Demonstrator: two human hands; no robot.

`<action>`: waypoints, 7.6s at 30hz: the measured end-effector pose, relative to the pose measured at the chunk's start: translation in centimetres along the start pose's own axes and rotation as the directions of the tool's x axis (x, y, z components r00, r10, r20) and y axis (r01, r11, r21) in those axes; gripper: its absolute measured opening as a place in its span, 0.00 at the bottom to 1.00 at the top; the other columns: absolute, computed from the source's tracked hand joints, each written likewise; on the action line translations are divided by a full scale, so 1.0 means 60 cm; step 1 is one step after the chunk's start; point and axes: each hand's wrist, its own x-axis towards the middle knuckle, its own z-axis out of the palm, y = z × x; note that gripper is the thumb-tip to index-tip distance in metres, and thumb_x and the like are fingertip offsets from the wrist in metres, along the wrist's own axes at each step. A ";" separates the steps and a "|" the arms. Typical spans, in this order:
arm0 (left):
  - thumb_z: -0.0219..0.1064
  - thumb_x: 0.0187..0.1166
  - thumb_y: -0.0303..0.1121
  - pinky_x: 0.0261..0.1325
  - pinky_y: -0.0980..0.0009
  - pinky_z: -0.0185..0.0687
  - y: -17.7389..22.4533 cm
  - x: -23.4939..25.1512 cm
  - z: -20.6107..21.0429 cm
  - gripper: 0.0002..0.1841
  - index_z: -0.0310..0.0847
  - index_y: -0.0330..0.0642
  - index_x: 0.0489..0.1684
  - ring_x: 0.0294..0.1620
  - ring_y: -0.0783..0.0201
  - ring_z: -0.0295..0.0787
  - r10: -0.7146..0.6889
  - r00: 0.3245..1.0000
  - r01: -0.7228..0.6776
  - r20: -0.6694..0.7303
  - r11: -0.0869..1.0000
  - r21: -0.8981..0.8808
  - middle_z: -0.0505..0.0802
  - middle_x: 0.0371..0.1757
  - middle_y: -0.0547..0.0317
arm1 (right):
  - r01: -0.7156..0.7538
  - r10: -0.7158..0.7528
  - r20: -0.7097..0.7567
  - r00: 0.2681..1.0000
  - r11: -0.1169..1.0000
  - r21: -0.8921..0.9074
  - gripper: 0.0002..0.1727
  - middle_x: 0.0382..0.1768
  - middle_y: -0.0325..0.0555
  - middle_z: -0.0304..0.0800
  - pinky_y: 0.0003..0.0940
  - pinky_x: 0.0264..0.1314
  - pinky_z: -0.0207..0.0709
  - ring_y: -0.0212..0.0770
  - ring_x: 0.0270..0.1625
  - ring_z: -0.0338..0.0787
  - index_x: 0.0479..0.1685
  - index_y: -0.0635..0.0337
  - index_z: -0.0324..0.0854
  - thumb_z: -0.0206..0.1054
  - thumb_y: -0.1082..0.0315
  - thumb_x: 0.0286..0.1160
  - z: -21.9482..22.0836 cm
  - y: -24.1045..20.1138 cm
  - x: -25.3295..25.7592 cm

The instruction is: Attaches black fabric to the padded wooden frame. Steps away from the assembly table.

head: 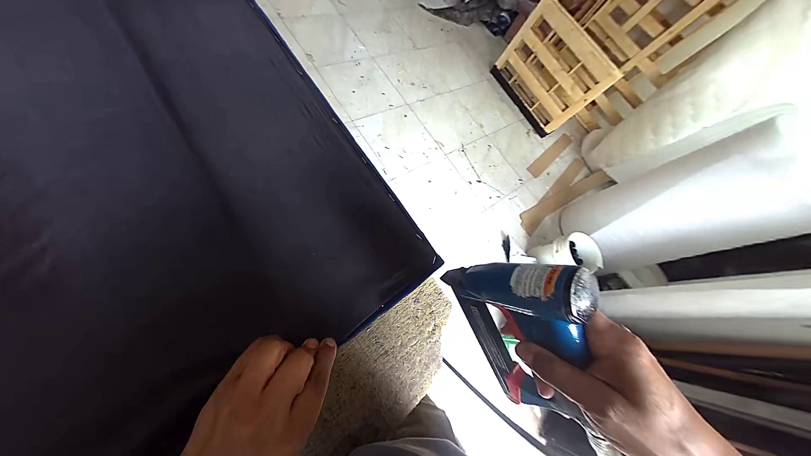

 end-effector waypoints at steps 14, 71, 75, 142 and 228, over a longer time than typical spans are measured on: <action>0.53 0.87 0.20 0.47 0.58 0.77 -0.006 0.012 0.001 0.12 0.85 0.31 0.53 0.37 0.50 0.81 0.040 0.990 -0.028 0.139 0.995 -0.091 0.89 0.39 0.48 | -0.055 0.072 0.093 0.993 0.983 -0.174 0.17 0.32 0.25 0.91 0.27 0.21 0.86 0.26 0.23 0.88 0.59 0.40 0.78 0.68 0.50 0.75 0.014 -0.054 0.058; 0.59 0.83 0.21 0.36 0.62 0.70 -0.086 -0.234 -0.175 0.12 0.90 0.38 0.52 0.34 0.53 0.77 -0.005 0.988 0.024 0.153 0.993 -0.119 0.87 0.32 0.54 | -0.249 0.253 0.021 0.967 0.962 -0.114 0.16 0.23 0.35 0.88 0.35 0.16 0.83 0.36 0.15 0.85 0.55 0.39 0.80 0.68 0.52 0.69 0.196 -0.222 -0.053; 0.56 0.84 0.22 0.38 0.62 0.71 -0.085 -0.233 -0.168 0.13 0.88 0.37 0.52 0.35 0.53 0.78 -0.002 0.989 0.018 0.150 0.994 -0.107 0.87 0.34 0.53 | -0.178 0.184 0.063 0.981 0.980 -0.092 0.16 0.29 0.31 0.92 0.33 0.17 0.86 0.34 0.19 0.88 0.56 0.38 0.80 0.70 0.51 0.69 0.210 -0.244 -0.072; 0.52 0.88 0.22 0.36 0.62 0.73 -0.140 -0.437 -0.300 0.13 0.87 0.33 0.49 0.32 0.53 0.77 0.006 0.992 0.005 0.128 0.996 -0.087 0.84 0.31 0.52 | 0.146 -0.068 0.348 0.935 0.968 -0.203 0.20 0.39 0.46 0.93 0.33 0.42 0.90 0.33 0.39 0.93 0.58 0.64 0.80 0.70 0.57 0.79 0.424 -0.463 -0.188; 0.56 0.87 0.22 0.47 0.55 0.79 -0.185 -0.605 -0.449 0.12 0.88 0.33 0.54 0.37 0.47 0.85 -0.045 0.964 0.049 0.263 0.999 -0.008 0.91 0.37 0.47 | 0.408 -0.384 0.155 0.910 0.769 -0.492 0.15 0.25 0.30 0.85 0.22 0.23 0.77 0.23 0.25 0.83 0.54 0.51 0.82 0.67 0.55 0.75 0.543 -0.588 -0.211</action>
